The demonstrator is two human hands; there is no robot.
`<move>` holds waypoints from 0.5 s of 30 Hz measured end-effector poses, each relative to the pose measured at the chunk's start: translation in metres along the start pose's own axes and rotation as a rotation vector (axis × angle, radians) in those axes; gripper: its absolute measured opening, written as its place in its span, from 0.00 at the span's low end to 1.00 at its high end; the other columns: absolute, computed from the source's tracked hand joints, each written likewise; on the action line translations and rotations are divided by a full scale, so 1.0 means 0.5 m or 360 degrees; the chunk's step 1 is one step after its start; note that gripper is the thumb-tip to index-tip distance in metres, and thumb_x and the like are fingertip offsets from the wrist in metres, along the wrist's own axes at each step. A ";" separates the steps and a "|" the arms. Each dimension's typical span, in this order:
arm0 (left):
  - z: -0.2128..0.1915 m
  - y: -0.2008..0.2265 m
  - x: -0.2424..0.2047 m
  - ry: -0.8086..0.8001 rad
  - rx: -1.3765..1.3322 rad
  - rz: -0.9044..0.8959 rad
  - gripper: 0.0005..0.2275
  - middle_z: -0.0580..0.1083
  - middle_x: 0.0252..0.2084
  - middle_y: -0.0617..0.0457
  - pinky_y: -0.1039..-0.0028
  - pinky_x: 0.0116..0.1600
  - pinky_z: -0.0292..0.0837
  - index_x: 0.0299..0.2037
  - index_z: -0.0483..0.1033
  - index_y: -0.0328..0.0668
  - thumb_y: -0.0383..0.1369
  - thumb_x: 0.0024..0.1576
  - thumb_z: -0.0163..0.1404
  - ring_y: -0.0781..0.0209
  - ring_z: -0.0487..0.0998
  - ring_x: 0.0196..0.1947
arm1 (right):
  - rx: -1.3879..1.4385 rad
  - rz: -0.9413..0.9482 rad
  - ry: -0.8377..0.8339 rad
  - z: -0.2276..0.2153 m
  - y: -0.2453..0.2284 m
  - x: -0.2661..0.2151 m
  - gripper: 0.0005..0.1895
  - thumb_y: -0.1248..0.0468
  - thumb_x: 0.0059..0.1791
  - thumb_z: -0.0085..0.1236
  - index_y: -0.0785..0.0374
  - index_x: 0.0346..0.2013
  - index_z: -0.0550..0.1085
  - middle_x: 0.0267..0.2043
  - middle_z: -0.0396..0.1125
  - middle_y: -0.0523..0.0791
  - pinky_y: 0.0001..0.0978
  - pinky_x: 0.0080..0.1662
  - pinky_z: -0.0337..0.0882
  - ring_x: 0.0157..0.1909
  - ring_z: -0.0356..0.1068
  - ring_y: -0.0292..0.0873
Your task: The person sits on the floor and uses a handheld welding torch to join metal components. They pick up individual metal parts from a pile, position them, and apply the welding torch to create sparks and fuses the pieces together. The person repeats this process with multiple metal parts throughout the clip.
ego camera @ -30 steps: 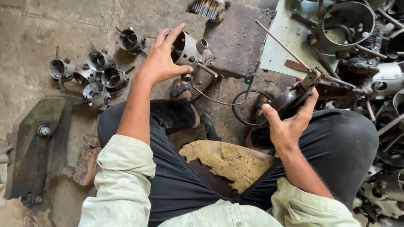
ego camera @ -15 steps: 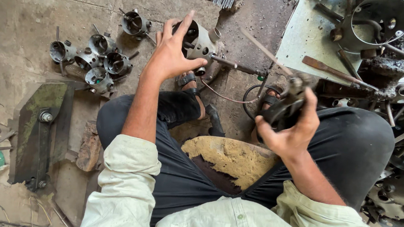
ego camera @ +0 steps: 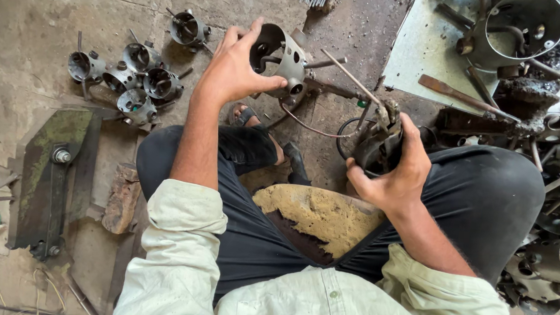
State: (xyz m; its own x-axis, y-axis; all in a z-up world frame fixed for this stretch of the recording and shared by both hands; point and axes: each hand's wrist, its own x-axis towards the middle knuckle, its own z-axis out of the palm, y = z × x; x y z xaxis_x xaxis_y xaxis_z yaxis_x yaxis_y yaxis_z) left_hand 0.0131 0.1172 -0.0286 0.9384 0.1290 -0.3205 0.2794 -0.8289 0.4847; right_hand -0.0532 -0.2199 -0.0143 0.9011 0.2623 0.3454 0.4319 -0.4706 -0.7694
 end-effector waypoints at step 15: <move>-0.005 -0.014 0.013 -0.0196 0.0128 0.0040 0.61 0.49 0.75 0.36 0.53 0.69 0.59 0.77 0.44 0.51 0.46 0.32 0.74 0.35 0.54 0.73 | -0.0110 -0.0103 -0.0084 0.017 0.014 -0.007 0.46 0.59 0.37 0.69 0.71 0.66 0.61 0.49 0.68 0.55 0.39 0.51 0.75 0.47 0.74 0.51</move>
State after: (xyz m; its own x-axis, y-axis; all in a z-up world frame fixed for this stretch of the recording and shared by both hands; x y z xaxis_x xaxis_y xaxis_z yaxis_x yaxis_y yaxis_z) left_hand 0.0180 0.1250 -0.0322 0.9116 0.0440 -0.4086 0.2342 -0.8727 0.4284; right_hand -0.0536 -0.2172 -0.0255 0.8687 0.3370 0.3631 0.4924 -0.5076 -0.7070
